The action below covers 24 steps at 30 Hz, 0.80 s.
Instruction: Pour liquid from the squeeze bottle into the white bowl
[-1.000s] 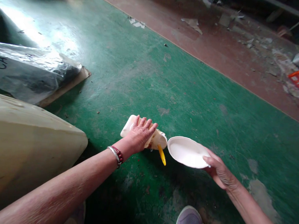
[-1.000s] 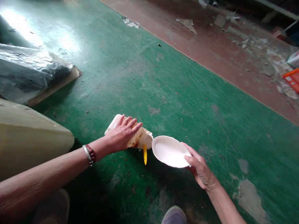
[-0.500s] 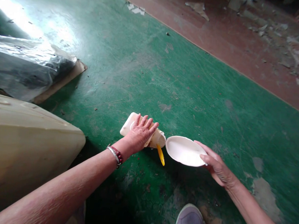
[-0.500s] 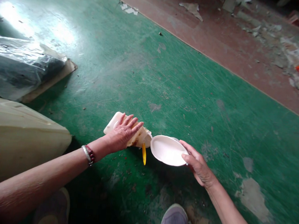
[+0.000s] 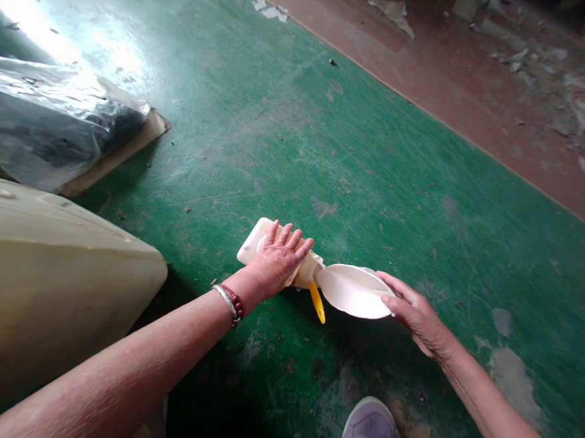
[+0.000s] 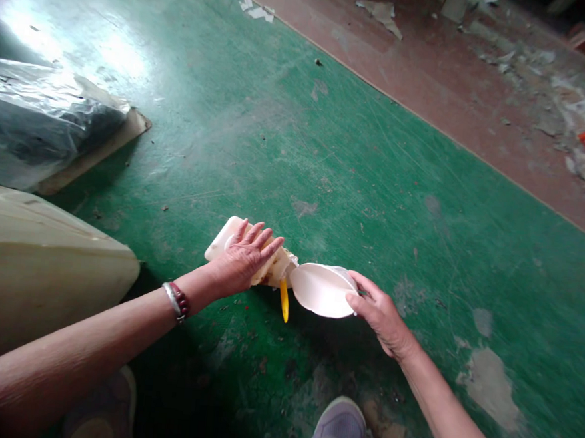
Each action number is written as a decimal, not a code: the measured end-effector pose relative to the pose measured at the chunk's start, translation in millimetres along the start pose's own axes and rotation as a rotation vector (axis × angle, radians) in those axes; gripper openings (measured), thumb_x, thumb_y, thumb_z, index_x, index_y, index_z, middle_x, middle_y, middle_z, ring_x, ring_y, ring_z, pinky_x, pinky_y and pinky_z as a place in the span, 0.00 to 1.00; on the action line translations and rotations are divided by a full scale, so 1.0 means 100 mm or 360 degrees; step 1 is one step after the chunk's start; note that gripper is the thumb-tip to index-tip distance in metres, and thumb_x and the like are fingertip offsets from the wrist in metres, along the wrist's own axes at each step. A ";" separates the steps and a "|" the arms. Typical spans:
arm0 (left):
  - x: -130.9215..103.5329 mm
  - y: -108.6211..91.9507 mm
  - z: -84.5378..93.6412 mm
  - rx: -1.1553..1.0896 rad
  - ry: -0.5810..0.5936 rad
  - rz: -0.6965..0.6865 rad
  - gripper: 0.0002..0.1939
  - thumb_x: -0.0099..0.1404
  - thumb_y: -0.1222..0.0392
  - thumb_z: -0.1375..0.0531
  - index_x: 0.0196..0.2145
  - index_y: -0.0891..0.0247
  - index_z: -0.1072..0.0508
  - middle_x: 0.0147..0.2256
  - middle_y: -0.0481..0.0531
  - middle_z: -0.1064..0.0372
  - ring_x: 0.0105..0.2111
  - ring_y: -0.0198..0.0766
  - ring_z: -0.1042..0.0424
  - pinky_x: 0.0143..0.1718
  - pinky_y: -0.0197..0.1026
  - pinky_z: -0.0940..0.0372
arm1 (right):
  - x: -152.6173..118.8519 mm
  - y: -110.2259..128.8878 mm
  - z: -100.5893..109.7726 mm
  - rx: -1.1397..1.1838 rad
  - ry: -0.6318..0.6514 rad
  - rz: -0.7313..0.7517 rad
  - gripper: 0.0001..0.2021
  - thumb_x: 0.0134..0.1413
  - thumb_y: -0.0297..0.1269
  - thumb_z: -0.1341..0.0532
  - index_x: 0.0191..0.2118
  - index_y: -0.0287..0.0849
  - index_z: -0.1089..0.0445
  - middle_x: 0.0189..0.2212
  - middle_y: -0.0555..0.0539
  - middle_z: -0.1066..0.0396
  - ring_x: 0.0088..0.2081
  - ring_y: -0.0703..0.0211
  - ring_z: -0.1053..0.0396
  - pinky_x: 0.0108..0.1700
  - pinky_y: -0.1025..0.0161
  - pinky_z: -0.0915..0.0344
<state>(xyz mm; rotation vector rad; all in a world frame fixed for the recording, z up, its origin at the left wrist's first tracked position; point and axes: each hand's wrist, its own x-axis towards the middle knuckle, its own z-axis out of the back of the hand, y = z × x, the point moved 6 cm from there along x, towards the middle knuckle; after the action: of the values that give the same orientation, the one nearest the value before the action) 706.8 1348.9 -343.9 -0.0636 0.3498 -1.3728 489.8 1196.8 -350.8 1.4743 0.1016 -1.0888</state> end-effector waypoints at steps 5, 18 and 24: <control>0.00 0.01 0.00 0.0000 -0.0015 -0.0007 0.41 0.50 0.65 0.41 0.61 0.68 0.50 0.59 0.69 0.48 0.61 0.65 0.53 0.61 0.66 0.62 | 0.02 0.04 0.01 -0.0042 -0.0018 0.0043 0.37 0.44 0.52 0.34 0.58 0.40 0.40 0.53 0.41 0.35 0.54 0.43 0.38 0.53 0.53 0.37; 0.00 0.02 0.00 0.0024 -0.0002 0.0004 0.41 0.50 0.65 0.41 0.61 0.66 0.51 0.59 0.67 0.47 0.61 0.64 0.53 0.61 0.65 0.62 | 0.04 0.10 0.02 -0.0149 -0.0039 0.0104 0.35 0.43 0.52 0.35 0.57 0.41 0.38 0.53 0.42 0.35 0.54 0.42 0.39 0.51 0.53 0.35; 0.00 0.02 0.00 0.0020 -0.0020 0.0004 0.40 0.51 0.64 0.42 0.61 0.65 0.51 0.59 0.67 0.47 0.61 0.64 0.53 0.61 0.65 0.61 | 0.03 0.08 0.00 -0.0095 -0.0058 0.0064 0.38 0.42 0.52 0.34 0.58 0.40 0.40 0.52 0.40 0.34 0.55 0.42 0.39 0.53 0.52 0.37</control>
<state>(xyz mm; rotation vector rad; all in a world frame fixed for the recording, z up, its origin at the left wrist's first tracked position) 708.3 1349.3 -344.1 -0.0611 0.3308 -1.3713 496.7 1193.0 -346.8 1.3971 0.0778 -1.0708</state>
